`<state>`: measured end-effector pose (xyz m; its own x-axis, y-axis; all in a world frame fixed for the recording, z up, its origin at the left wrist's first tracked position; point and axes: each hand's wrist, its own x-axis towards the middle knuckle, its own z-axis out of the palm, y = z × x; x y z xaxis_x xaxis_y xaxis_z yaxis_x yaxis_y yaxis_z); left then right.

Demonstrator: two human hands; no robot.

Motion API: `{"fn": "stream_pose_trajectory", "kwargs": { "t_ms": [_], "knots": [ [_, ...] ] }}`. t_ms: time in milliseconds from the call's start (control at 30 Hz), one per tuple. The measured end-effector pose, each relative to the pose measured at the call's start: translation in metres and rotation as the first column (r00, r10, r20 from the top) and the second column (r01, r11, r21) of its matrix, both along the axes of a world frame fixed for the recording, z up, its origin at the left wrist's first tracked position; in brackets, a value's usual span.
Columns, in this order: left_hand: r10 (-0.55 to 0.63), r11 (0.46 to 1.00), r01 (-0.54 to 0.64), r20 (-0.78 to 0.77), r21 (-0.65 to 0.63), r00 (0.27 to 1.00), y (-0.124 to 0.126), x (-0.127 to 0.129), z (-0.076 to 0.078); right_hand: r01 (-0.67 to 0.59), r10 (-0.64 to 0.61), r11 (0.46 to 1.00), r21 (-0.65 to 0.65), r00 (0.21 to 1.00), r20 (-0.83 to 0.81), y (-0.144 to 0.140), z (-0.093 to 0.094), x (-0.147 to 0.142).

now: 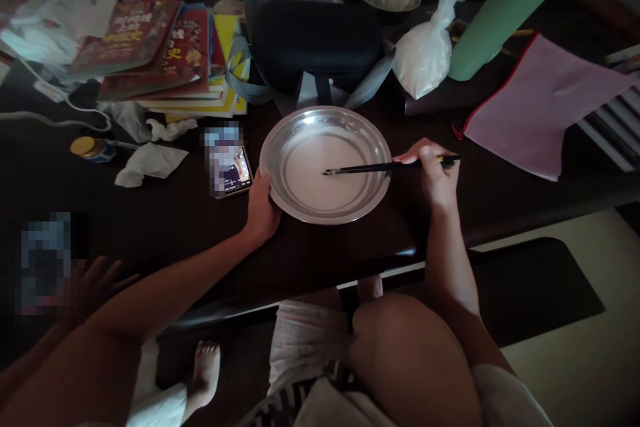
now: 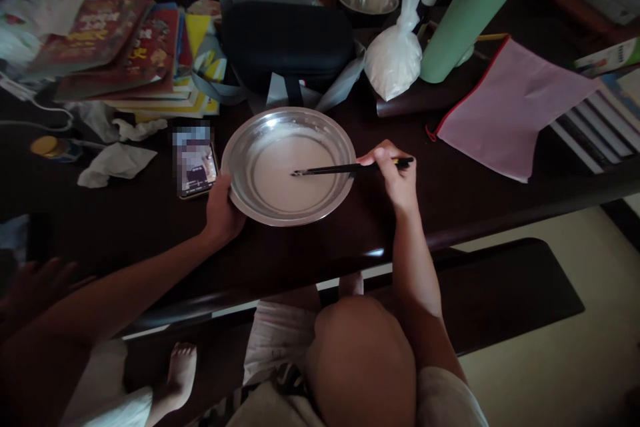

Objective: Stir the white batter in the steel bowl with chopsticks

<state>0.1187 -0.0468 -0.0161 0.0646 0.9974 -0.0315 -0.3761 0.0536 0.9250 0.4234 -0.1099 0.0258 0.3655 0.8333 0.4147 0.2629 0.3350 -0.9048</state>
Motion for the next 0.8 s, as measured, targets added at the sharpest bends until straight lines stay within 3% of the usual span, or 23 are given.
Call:
{"fn": "stream_pose_trajectory", "kwargs": {
  "t_ms": [67, 267, 467, 633, 800],
  "knots": [
    [0.000, 1.000, 0.000, 0.009, 0.002, 1.000, -0.0001, -0.0005, -0.0004, 0.039, -0.038, 0.999, 0.020, 0.999, -0.029, -0.0004, 0.0012, -0.0006],
    [0.019, 1.000, -0.019, 0.001, -0.012, 1.000, 0.0005, -0.0004, -0.0014, -0.126, 0.128, 0.991, -0.051, 0.991, 0.043, -0.0014, 0.0032, -0.0031],
    [0.009, 1.000, -0.010, -0.016, -0.016, 1.000, 0.0006, -0.0004, -0.0013, -0.005, 0.006, 0.999, 0.037, 1.000, -0.025, -0.0011, 0.0008, -0.0003],
    [-0.008, 1.000, 0.008, -0.026, -0.014, 1.000, 0.0008, -0.0010, -0.0025, -0.136, 0.138, 0.989, -0.058, 0.990, 0.038, -0.0020, 0.0019, -0.0019],
    [0.005, 1.000, -0.005, 0.002, -0.030, 1.000, 0.0006, -0.0013, -0.0035, 0.003, -0.003, 1.000, -0.001, 1.000, 0.003, -0.0019, 0.0024, -0.0001]
  ]
}}
